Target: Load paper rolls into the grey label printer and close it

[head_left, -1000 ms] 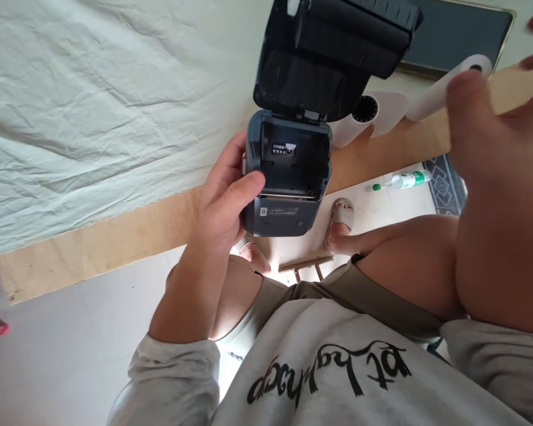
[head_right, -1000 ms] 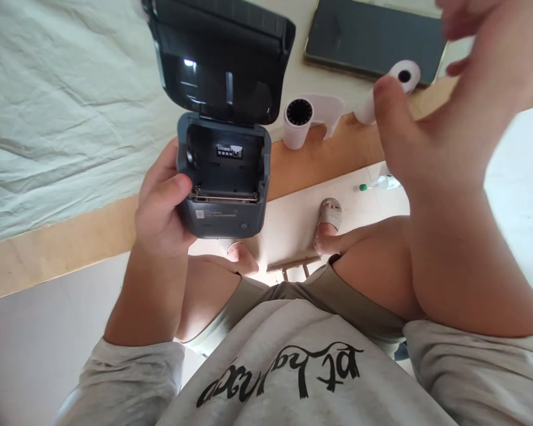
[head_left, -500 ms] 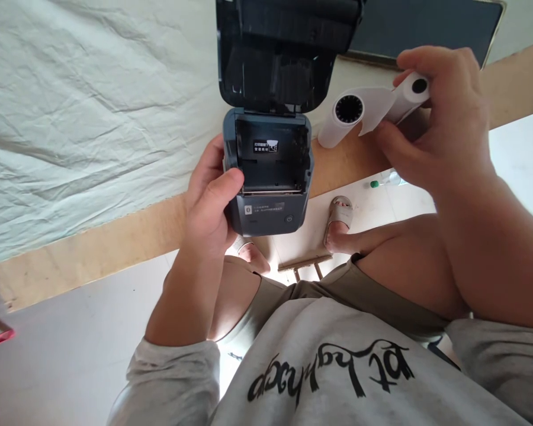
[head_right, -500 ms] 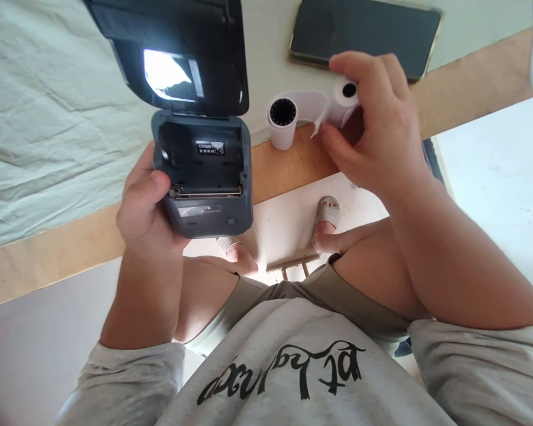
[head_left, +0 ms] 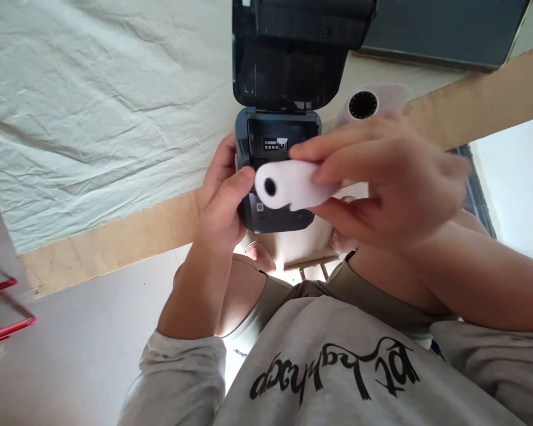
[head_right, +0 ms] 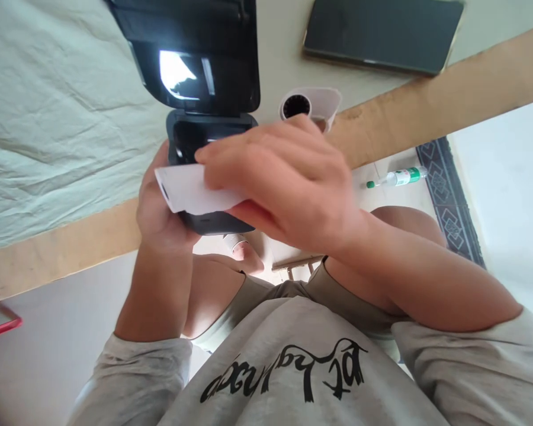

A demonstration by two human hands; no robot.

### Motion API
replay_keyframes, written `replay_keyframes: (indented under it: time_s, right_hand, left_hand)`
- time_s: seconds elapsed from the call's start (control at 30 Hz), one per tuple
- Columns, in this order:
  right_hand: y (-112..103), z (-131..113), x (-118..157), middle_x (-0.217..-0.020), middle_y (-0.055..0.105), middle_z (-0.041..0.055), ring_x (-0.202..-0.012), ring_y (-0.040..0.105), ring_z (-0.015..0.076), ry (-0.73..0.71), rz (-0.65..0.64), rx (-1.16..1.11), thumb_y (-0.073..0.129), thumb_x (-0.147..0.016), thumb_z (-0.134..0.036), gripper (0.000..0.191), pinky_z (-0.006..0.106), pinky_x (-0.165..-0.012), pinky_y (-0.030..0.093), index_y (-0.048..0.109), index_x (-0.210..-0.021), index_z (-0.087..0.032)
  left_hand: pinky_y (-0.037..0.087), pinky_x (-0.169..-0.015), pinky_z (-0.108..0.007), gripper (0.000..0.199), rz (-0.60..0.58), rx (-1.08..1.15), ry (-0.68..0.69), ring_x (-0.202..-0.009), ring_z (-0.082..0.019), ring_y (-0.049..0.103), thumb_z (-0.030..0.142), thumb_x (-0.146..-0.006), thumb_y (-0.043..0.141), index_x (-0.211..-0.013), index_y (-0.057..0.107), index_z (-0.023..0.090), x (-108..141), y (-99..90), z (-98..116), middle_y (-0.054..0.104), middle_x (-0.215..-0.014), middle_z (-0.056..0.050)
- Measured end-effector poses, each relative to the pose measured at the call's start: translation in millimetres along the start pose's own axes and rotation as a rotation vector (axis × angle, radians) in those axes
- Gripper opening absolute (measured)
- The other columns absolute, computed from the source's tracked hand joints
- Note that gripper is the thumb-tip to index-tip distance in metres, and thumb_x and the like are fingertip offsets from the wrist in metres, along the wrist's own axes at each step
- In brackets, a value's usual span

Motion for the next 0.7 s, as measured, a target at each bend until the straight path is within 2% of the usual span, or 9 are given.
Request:
replay_keyframes:
  time_s: [0.07, 0.13, 0.23, 0.33, 0.4, 0.47, 0.57, 0.63, 0.7]
  right_hand:
    - [4, -8, -3, -0.105, 0.068, -0.0075, -0.093, 0.065, 0.0099, -0.108, 0.129, 0.106, 0.062, -0.078, -0.026, 0.017, 0.027, -0.080, 0.046, 0.059, -0.095, -0.027]
    - [6, -6, -5, -0.103, 0.070, -0.0042, -0.090, 0.066, 0.0121, -0.160, 0.220, 0.243, 0.061, -0.077, -0.018, 0.018, 0.028, -0.076, 0.046, 0.057, -0.093, -0.023]
    - [9, -1, -7, -0.105, 0.070, -0.0040, -0.093, 0.067, 0.0142, -0.204, 0.228, 0.319, 0.059, -0.078, -0.017, 0.008, 0.031, -0.074, 0.044, 0.057, -0.085, -0.021]
    - [10, -5, -4, -0.097, 0.069, -0.0056, -0.090, 0.065, 0.0144, -0.307, 0.269, 0.311, 0.060, -0.076, -0.017, 0.007, 0.032, -0.073, 0.042, 0.057, -0.080, -0.022]
    - [11, -9, -1, -0.088, 0.068, -0.0052, -0.082, 0.061, 0.0136, -0.361, 0.260, 0.298, 0.062, -0.074, -0.017, 0.010, 0.032, -0.069, 0.040, 0.056, -0.080, -0.023]
    - [14, -13, 2, -0.083, 0.066, -0.0049, -0.076, 0.057, 0.0132, -0.404, 0.183, 0.273, 0.064, -0.074, -0.021, 0.011, 0.032, -0.067, 0.039, 0.056, -0.081, -0.024]
    - [12, -13, 6, -0.082, 0.065, -0.0042, -0.077, 0.057, 0.0134, -0.463, 0.110, 0.203, 0.066, -0.074, -0.031, 0.015, 0.033, -0.070, 0.043, 0.057, -0.082, -0.023]
    - [2, -7, 7, -0.086, 0.064, -0.0022, -0.081, 0.057, 0.0124, -0.396, 0.186, 0.121, 0.063, -0.076, -0.034, 0.014, 0.033, -0.073, 0.045, 0.059, -0.084, -0.024]
    - [-8, 7, 3, -0.105, 0.060, -0.0002, -0.093, 0.056, 0.0119, -0.127, 0.236, -0.006, 0.059, -0.078, -0.033, 0.017, 0.030, -0.074, 0.047, 0.062, -0.093, -0.025]
  left_hand:
    - [0.047, -0.067, -0.024, 0.023, 0.006, 0.006, -0.024, -0.078, -0.011, 0.057, 0.033, -0.084, 0.058, -0.102, 0.064, 0.019, 1, -0.3, 1, 0.061, -0.088, 0.000]
    - [0.048, -0.072, -0.024, 0.025, -0.004, 0.018, -0.054, -0.084, -0.012, 0.059, 0.031, -0.084, 0.059, -0.105, 0.063, 0.019, 3, 0.4, 2, 0.062, -0.093, -0.001]
    - [0.049, -0.075, -0.025, 0.024, -0.014, 0.014, -0.069, -0.088, -0.013, 0.060, 0.032, -0.085, 0.058, -0.106, 0.062, 0.020, 3, 1.0, 1, 0.063, -0.097, -0.002]
    - [0.049, -0.082, -0.028, 0.028, -0.025, 0.003, -0.039, -0.096, -0.016, 0.060, 0.036, -0.085, 0.056, -0.108, 0.061, 0.020, 2, 0.2, -2, 0.062, -0.099, -0.003]
    - [0.048, -0.088, -0.032, 0.041, -0.059, 0.016, 0.003, -0.105, -0.019, 0.059, 0.045, -0.082, 0.058, -0.117, 0.057, 0.023, 1, -0.2, -5, 0.062, -0.105, -0.003]
    - [0.047, -0.091, -0.034, 0.055, -0.097, 0.010, 0.032, -0.109, -0.021, 0.059, 0.050, -0.076, 0.064, -0.125, 0.050, 0.028, 0, -0.4, -7, 0.062, -0.111, -0.002]
    - [0.048, -0.089, -0.032, 0.066, -0.089, -0.075, 0.050, -0.114, -0.023, 0.058, 0.041, -0.070, 0.073, -0.130, 0.045, 0.031, 1, -2.9, -8, 0.061, -0.117, -0.001]
    - [0.049, -0.087, -0.032, 0.070, -0.076, -0.139, 0.051, -0.118, -0.025, 0.056, 0.034, -0.068, 0.075, -0.131, 0.044, 0.032, 2, -4.6, -7, 0.061, -0.117, -0.002]
    - [0.050, -0.088, -0.032, 0.076, -0.104, -0.184, 0.050, -0.122, -0.027, 0.054, 0.032, -0.065, 0.076, -0.134, 0.043, 0.032, 4, -4.4, -6, 0.060, -0.120, -0.003]
Point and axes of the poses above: each hand's wrist, its own x-axis away from the middle knuckle, its own y-axis out of the palm, z = x × y, the point moved 4 cm from there along -x, towards the middle knuckle
